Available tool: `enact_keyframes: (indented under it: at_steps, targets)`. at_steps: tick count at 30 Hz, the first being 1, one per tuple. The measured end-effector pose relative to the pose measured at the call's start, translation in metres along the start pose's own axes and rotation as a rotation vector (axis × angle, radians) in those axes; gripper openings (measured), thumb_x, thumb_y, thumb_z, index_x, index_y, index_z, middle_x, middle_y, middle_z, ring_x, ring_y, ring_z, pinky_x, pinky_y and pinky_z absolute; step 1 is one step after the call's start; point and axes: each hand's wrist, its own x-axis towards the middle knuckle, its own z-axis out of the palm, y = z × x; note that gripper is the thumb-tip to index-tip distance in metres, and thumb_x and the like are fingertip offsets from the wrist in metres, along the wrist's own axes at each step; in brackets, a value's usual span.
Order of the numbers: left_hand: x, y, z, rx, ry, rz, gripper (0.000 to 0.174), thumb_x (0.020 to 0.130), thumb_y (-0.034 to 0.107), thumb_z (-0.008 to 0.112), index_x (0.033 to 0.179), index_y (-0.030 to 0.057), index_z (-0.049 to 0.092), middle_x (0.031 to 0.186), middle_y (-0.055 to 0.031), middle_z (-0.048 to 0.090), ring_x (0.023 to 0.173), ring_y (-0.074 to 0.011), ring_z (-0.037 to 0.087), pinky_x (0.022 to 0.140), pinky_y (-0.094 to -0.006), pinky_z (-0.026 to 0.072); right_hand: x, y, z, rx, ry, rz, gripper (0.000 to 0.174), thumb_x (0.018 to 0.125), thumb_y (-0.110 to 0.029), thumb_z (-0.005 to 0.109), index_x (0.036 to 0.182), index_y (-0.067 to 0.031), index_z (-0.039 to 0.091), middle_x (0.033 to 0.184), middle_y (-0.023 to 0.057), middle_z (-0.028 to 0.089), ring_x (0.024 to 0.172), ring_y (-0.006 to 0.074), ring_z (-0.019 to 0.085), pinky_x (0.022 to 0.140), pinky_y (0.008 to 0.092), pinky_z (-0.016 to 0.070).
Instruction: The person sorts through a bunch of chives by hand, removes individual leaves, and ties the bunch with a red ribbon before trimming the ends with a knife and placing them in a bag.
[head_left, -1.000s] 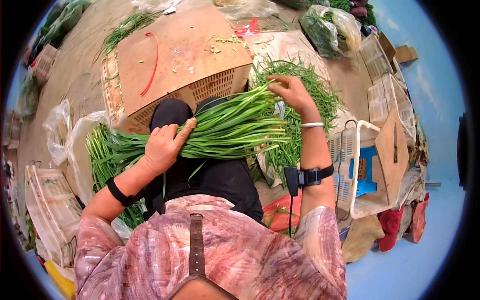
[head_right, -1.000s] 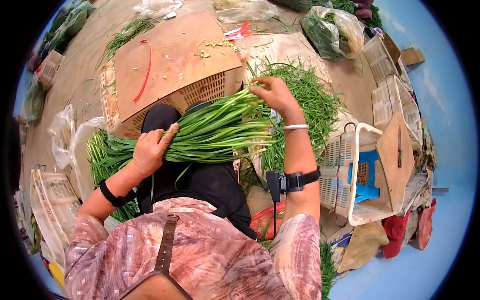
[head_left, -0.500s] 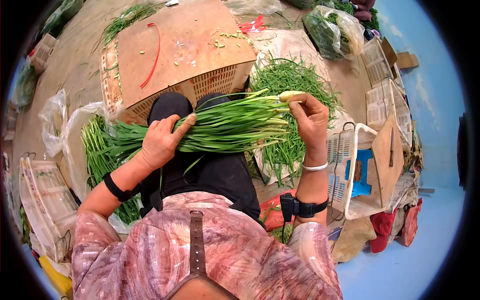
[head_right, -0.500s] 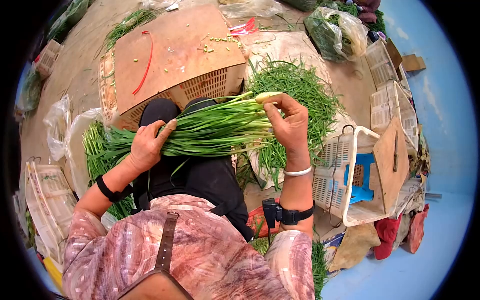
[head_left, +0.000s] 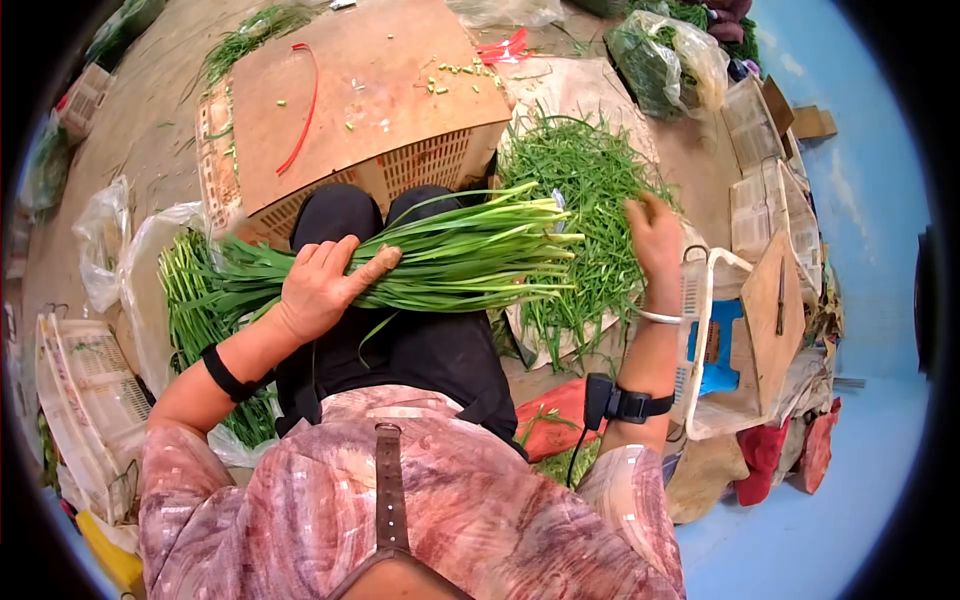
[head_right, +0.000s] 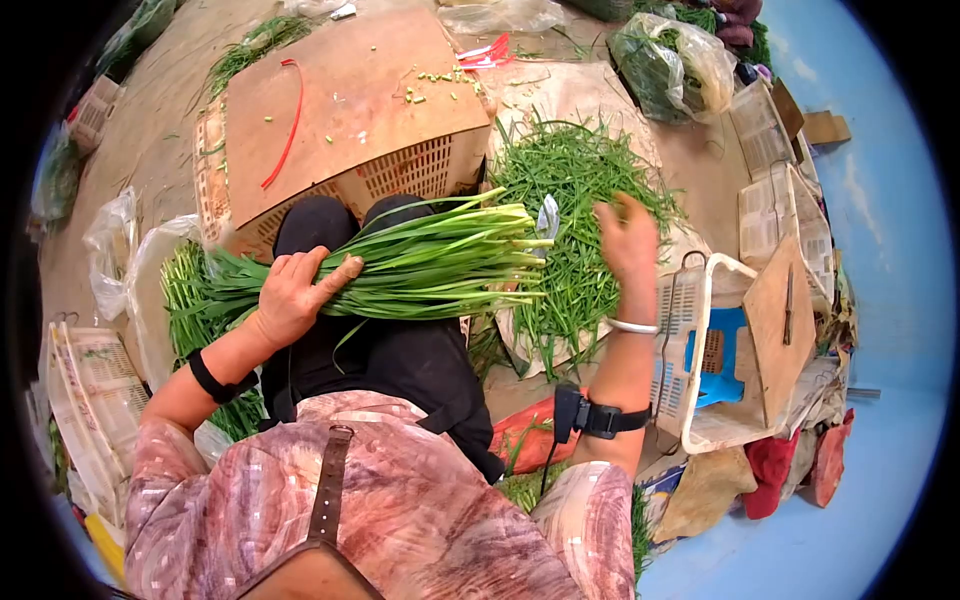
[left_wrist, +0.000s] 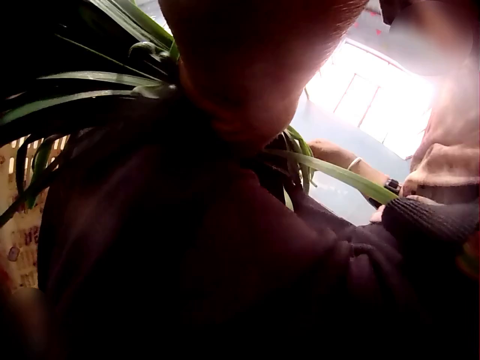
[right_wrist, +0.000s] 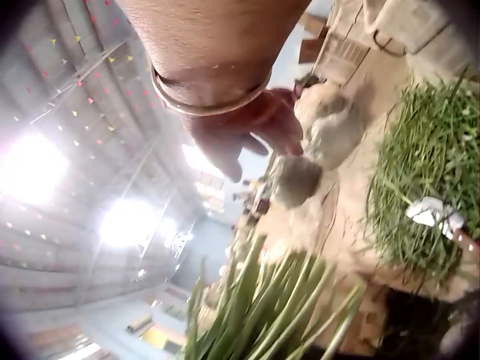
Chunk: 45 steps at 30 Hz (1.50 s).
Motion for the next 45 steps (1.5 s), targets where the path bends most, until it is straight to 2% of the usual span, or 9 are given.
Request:
enact_keyframes:
  at_steps: [3,4,10,17,20,26,32,42,45]
  targets:
    - [0.003,-0.002,0.001,0.045,0.012,0.038,0.070,0.066,0.001,0.054,0.133,0.0158,0.041,0.101,-0.0136,0.054,0.076,-0.0236,0.053,0.065,-0.0333,0.0396,-0.049,-0.054,0.038,0.224,-0.299,-0.160,0.041,0.075,-0.020,0.069,0.110,-0.0015,0.057,0.087,0.0142,0.063,0.072,0.0206,0.060,0.064,0.0312,0.0475]
    - [0.000,-0.005,0.005,-0.033,0.073,-0.053,0.073,0.064,0.000,0.057,0.133,0.0117,0.039,0.101,-0.0133,0.055,0.077,-0.0247,0.054,0.066,-0.0338,0.0403,-0.061,-0.053,0.047,-0.034,0.039,-0.586,0.036,0.072,-0.015,0.070,0.104,-0.0030,0.058,0.082,0.0139,0.061,0.068,0.0228,0.058,0.062,0.0303,0.0476]
    - [0.009,-0.021,0.019,-0.278,0.394,-0.407,0.080,0.058,-0.002,0.064,0.133,0.0032,0.037,0.094,-0.0124,0.059,0.080,-0.0292,0.056,0.068,-0.0356,0.0421,-0.139,-0.111,0.001,0.431,-0.067,-0.819,0.019,0.063,0.006,0.066,0.079,-0.0032,0.063,0.080,0.0107,0.061,0.073,0.0246,0.060,0.064,0.0313,0.0494]
    - [0.008,-0.025,0.018,0.042,0.197,-0.167,0.063,0.059,0.007,0.066,0.120,0.0197,0.056,0.094,-0.0067,0.057,0.078,-0.0233,0.055,0.068,-0.0332,0.0383,-0.131,-0.042,0.016,0.294,-0.377,-0.361,0.018,0.072,-0.002,0.065,0.089,-0.0061,0.064,0.086,0.0098,0.063,0.075,0.0239,0.061,0.065,0.0303,0.0487]
    - [0.008,-0.023,0.016,0.057,0.209,-0.108,0.062,0.059,0.007,0.065,0.119,0.0198,0.057,0.094,-0.0065,0.056,0.078,-0.0231,0.055,0.068,-0.0336,0.0382,-0.095,-0.041,0.005,0.259,-0.096,-0.186,0.021,0.074,-0.005,0.064,0.094,-0.0019,0.063,0.092,0.0132,0.064,0.081,0.0208,0.062,0.069,0.0321,0.0494]
    - [0.009,-0.021,0.019,0.100,0.251,-0.097,0.059,0.066,0.003,0.056,0.121,0.0240,0.055,0.092,-0.0055,0.055,0.075,-0.0196,0.054,0.066,-0.0314,0.0375,-0.048,-0.077,0.056,0.344,-0.315,-0.374,0.040,0.071,-0.009,0.069,0.109,-0.0043,0.057,0.095,0.0166,0.061,0.081,0.0273,0.061,0.070,0.0352,0.0491]
    - [0.002,-0.028,0.029,-0.148,0.416,-0.248,0.067,0.064,0.014,0.067,0.127,0.0009,0.045,0.097,-0.0102,0.059,0.083,-0.0273,0.055,0.071,-0.0343,0.0392,-0.127,-0.092,0.040,0.299,-0.091,-0.855,0.030,0.065,-0.002,0.067,0.094,-0.0082,0.064,0.079,0.0089,0.058,0.067,0.0252,0.057,0.059,0.0332,0.0462]
    - [0.009,-0.025,0.023,0.005,0.270,-0.137,0.051,0.064,0.022,0.066,0.114,0.0155,0.060,0.083,-0.0016,0.056,0.073,-0.0189,0.053,0.067,-0.0316,0.0371,-0.126,-0.036,-0.001,0.116,-0.411,-0.449,0.024,0.074,-0.002,0.065,0.098,-0.0042,0.062,0.081,0.0083,0.062,0.069,0.0181,0.061,0.062,0.0266,0.0483]
    - [0.011,-0.021,0.020,0.008,0.305,-0.127,0.048,0.066,0.020,0.064,0.114,0.0162,0.060,0.084,-0.0018,0.056,0.073,-0.0185,0.053,0.066,-0.0314,0.0368,-0.082,-0.030,0.006,0.304,-0.137,-0.184,0.028,0.079,-0.004,0.062,0.106,0.0004,0.058,0.086,0.0086,0.064,0.072,0.0117,0.059,0.063,0.0243,0.0483]
